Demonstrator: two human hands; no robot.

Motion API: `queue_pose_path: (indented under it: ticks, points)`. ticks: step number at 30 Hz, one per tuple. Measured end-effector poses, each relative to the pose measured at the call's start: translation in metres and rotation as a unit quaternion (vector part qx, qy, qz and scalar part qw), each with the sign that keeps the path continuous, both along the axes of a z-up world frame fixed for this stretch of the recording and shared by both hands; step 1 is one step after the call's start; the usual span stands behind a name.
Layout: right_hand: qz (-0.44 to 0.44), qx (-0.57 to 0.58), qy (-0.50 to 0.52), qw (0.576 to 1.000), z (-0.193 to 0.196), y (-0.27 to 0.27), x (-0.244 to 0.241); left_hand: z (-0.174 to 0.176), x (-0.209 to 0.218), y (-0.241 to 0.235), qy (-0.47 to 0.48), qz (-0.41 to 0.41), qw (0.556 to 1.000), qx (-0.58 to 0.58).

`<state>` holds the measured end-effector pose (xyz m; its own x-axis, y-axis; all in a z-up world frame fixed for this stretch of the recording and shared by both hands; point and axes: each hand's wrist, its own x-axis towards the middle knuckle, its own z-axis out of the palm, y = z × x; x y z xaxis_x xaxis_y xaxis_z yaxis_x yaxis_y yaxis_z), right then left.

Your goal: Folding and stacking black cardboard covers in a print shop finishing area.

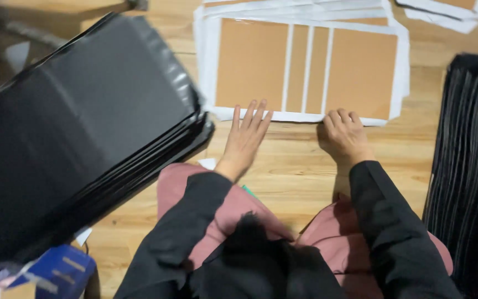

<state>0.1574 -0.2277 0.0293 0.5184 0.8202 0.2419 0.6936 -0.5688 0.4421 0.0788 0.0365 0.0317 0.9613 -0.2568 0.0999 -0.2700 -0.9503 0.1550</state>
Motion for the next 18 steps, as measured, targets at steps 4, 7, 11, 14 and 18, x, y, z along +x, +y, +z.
queue_pose_path:
  ticks: [4, 7, 11, 14, 18]
  points:
    - [0.001, 0.101, -0.07, 0.992, 0.039, 0.006, -0.001, -0.042, 0.043, -0.004, -0.136, -0.047, 0.986, 0.082]
    - [-0.007, 0.165, -0.06, 0.984, 0.029, -0.018, 0.001, -0.047, 0.057, -0.001, -0.225, -0.067, 0.969, 0.079]
    - [-0.113, 0.139, -0.043, 0.983, 0.008, -0.047, -0.008, -0.045, 0.052, -0.004, -0.264, -0.128, 0.955, 0.049]
    - [-0.105, 0.126, -0.055, 0.985, 0.028, -0.071, -0.021, -0.034, 0.037, -0.015, -0.275, -0.134, 0.951, 0.037]
    - [-0.092, 0.104, -0.087, 0.987, 0.053, -0.097, -0.056, 0.002, 0.001, -0.021, -0.286, -0.159, 0.945, 0.026]
